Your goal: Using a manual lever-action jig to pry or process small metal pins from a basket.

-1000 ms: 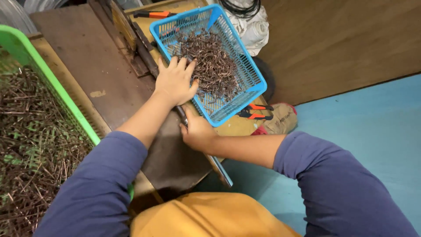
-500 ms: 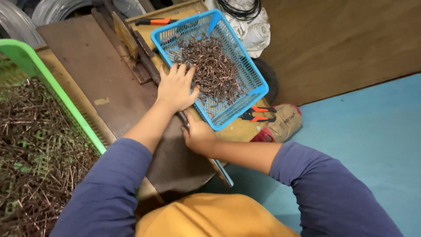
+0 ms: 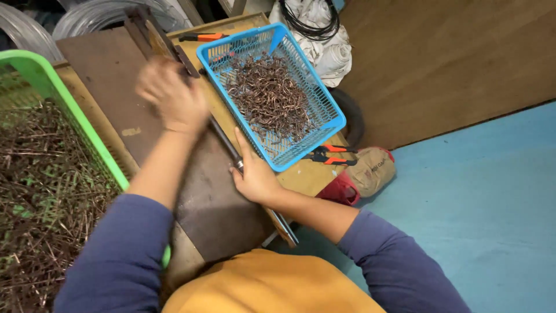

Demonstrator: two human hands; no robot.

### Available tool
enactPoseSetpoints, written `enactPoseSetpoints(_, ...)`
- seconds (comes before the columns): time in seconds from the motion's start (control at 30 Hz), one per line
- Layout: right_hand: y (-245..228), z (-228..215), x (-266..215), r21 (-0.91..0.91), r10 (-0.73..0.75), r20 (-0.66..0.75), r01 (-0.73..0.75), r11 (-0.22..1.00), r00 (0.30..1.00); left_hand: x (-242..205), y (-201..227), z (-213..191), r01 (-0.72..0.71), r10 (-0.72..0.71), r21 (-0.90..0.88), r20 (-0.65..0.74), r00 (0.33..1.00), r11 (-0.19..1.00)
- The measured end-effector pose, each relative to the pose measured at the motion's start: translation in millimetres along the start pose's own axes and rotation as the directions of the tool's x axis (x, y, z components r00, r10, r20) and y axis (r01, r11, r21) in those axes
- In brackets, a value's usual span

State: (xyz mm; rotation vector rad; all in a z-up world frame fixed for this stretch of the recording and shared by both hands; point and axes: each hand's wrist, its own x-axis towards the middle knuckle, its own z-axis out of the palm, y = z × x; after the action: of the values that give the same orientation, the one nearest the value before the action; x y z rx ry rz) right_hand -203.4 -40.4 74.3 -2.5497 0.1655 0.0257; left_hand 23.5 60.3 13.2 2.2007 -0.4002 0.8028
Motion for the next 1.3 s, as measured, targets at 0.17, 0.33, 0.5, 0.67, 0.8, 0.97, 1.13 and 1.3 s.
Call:
enactPoseSetpoints(0.17, 3.2, 1.7, -3.1, -0.016, -0.02, 0.03, 0.02, 1.0, 0.999, 20.0, -58.8, -25.5, 0.086, -0.111, 0.15, 0.164, 0.98, 0.985)
enactPoseSetpoints(0.33, 3.2, 0.8, -2.3, -0.036, -0.006, 0.085, 0.009, 0.999, 0.996, 13.4, -79.3, -27.6, 0.082, -0.095, 0.073, 0.196, 0.976, 0.994)
enactPoseSetpoints(0.5, 1.4, -7.9, 0.9, -0.034, 0.018, 0.182, -0.012, 0.999, 0.983, 18.1, -81.9, -30.5, 0.03, -0.04, 0.053, 0.208, 0.977, 0.998)
enactPoseSetpoints(0.67, -22.0, -51.0, 8.0, -0.083, 0.025, 0.276, -0.002, 0.997, 0.961, 15.8, -88.3, -29.8, 0.06, -0.075, 0.068, 0.234, 0.969, 0.996)
enactPoseSetpoints(0.8, -95.4, -138.9, 23.3, -0.192, 0.104, 0.378, -0.032, 0.981, 0.92, 17.8, -92.9, -22.5, 0.075, -0.104, 0.103, 0.316, 0.943, 0.992)
enactPoseSetpoints(0.97, -153.3, -197.8, 55.5, -0.236, 0.127, 0.43, -0.024, 0.971, 0.894, 12.9, -86.3, -31.8, 0.043, -0.062, 0.06, 0.367, 0.928, 0.997)
enactPoseSetpoints(1.13, -148.7, -186.6, 51.2, -0.289, 0.143, 0.434, -0.013, 0.957, 0.889, 7.3, -66.9, -61.6, -0.103, 0.054, 0.151, 0.302, 0.952, 0.983)
enactPoseSetpoints(1.3, -52.7, -95.6, 19.0, -0.125, -0.016, 0.339, 0.062, 0.99, 0.941, -0.8, -44.3, -108.5, 0.028, -0.037, 0.09, 0.102, 0.994, 0.996)
